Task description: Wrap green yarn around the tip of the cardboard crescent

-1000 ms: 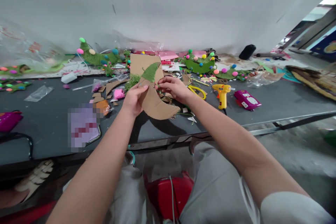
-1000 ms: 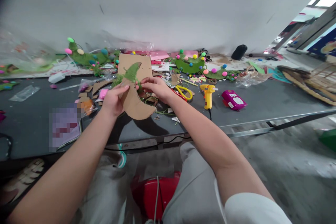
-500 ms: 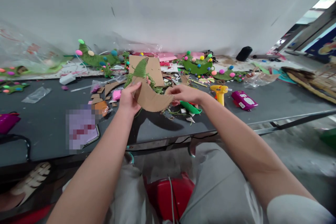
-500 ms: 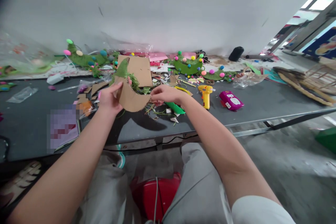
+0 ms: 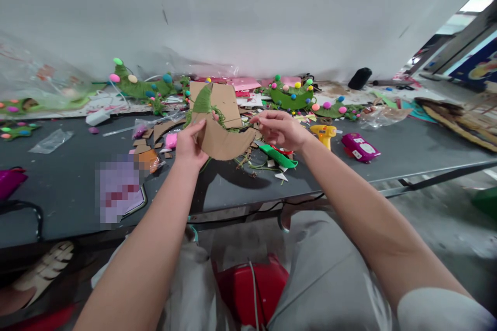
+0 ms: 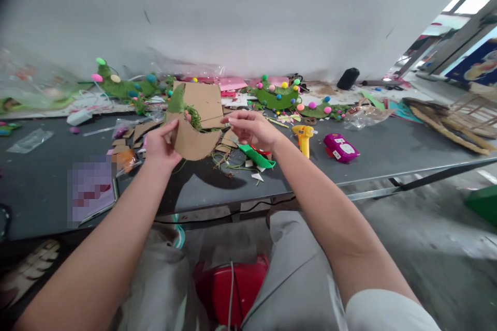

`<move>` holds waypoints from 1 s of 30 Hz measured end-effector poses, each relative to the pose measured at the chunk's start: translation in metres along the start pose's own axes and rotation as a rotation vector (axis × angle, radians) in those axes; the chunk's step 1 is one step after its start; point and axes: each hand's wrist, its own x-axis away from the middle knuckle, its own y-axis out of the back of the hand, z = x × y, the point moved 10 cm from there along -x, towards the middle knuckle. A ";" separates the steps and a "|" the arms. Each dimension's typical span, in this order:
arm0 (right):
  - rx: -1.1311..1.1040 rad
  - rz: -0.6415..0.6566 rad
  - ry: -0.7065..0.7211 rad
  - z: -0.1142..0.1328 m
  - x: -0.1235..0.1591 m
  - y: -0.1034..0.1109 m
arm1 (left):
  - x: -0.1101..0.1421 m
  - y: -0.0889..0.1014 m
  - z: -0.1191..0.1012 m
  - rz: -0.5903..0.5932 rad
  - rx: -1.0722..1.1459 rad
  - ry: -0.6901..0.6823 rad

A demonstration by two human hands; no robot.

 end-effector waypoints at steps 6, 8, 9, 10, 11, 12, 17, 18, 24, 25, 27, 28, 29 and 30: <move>0.361 0.369 -0.260 -0.012 0.025 -0.011 | -0.007 0.010 -0.007 -0.014 -0.019 -0.043; 0.231 0.333 -0.117 0.003 0.025 -0.005 | -0.008 0.014 -0.009 -0.030 -0.036 -0.059; 0.143 0.276 -0.034 0.011 0.023 0.001 | -0.008 0.015 -0.009 -0.037 -0.036 -0.061; 0.065 0.209 0.035 0.017 0.022 0.009 | -0.008 0.016 -0.009 -0.044 -0.030 -0.057; 0.002 0.145 0.083 0.020 0.021 0.017 | -0.009 0.017 -0.008 -0.052 -0.017 -0.049; -0.047 0.091 0.110 0.021 0.020 0.023 | -0.009 0.016 -0.007 -0.055 -0.001 -0.038; -0.136 0.058 -0.008 0.015 0.022 0.025 | -0.012 0.017 -0.009 -0.070 0.012 -0.060; -0.106 0.099 -0.080 0.011 0.025 0.021 | -0.013 0.019 -0.012 -0.079 0.008 -0.080; 0.029 0.172 -0.137 0.008 0.041 0.040 | -0.017 0.032 -0.025 -0.102 0.040 -0.121; 0.039 0.134 -0.078 0.012 0.041 0.049 | -0.018 0.035 -0.025 -0.110 0.046 -0.104; 0.066 0.028 0.056 0.022 0.040 0.066 | -0.019 0.039 -0.023 -0.126 0.057 -0.077; 0.073 -0.036 0.129 0.029 0.041 0.074 | -0.019 0.040 -0.023 -0.134 0.059 -0.075; 0.072 -0.102 0.199 0.037 0.043 0.081 | -0.019 0.041 -0.024 -0.140 0.056 -0.081; 0.066 -0.164 0.258 0.044 0.046 0.088 | -0.019 0.042 -0.025 -0.145 0.048 -0.094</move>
